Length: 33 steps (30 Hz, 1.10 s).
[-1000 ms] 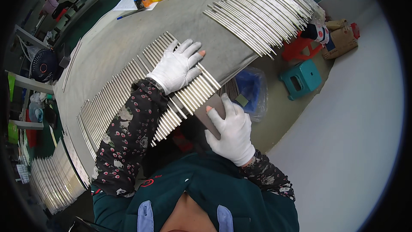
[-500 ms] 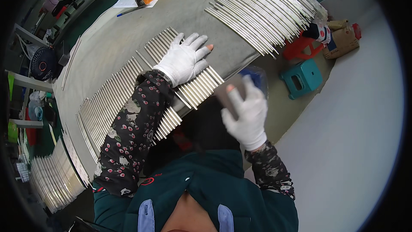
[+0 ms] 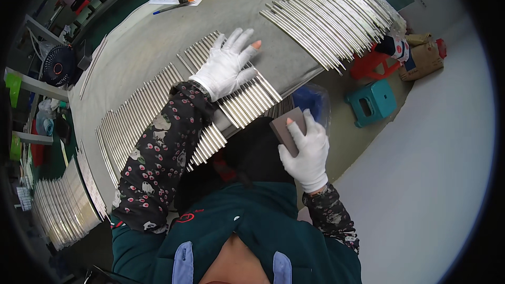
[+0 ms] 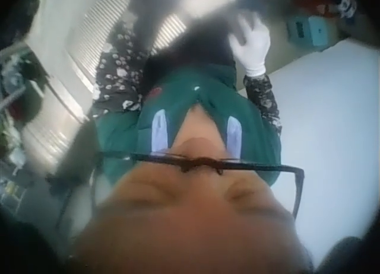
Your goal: Sanding and organizing thin metal rods at a workbench.
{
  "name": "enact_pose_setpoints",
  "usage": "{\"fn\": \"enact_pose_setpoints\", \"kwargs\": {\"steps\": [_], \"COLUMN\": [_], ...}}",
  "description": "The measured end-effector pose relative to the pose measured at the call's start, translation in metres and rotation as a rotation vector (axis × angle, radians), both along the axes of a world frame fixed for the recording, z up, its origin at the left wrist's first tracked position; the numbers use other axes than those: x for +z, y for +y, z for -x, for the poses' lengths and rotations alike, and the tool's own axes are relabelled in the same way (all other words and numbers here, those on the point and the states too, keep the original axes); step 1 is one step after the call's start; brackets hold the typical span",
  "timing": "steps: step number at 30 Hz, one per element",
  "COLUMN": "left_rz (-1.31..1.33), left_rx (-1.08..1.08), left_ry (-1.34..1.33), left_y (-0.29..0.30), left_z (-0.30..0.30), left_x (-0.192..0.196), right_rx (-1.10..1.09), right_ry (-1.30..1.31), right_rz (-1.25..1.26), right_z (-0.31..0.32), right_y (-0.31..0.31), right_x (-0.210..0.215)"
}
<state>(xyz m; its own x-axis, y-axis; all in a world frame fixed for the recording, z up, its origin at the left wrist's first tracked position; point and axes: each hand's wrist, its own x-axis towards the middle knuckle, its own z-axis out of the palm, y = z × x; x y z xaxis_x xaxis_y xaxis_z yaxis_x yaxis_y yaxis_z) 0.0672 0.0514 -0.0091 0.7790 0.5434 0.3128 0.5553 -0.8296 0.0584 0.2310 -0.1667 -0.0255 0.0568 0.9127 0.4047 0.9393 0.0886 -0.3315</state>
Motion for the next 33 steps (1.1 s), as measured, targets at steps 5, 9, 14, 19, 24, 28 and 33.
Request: {"fn": "enact_pose_setpoints", "kwargs": {"steps": [5,9,14,19,24,28,33], "left_rz": [0.123,0.18,0.166,0.089,0.082,0.066,0.056], "left_rx": [0.115,0.138,0.103,0.126,0.122,0.133,0.151], "left_ry": [-0.057,0.099,0.224,0.255,0.245,0.207,0.209], "left_y": [0.008,-0.011,-0.04,-0.039,-0.03,-0.023,-0.021], "left_z": [0.067,0.126,0.155,0.145,0.123,0.11,0.101], "left_x": [0.019,0.021,0.012,0.008,0.002,-0.001,-0.003], "right_rx": [0.104,0.194,0.208,0.22,0.23,0.256,0.198], "right_ry": [0.06,0.095,0.079,0.066,0.063,0.052,0.016], "right_rz": [0.043,0.025,0.01,-0.01,0.038,0.007,-0.014], "right_z": [0.021,0.044,0.056,0.059,0.064,0.077,0.07], "right_y": [-0.016,-0.009,0.004,-0.001,-0.021,-0.01,-0.007], "right_x": [0.011,0.021,0.019,0.022,0.023,0.02,0.021]}}
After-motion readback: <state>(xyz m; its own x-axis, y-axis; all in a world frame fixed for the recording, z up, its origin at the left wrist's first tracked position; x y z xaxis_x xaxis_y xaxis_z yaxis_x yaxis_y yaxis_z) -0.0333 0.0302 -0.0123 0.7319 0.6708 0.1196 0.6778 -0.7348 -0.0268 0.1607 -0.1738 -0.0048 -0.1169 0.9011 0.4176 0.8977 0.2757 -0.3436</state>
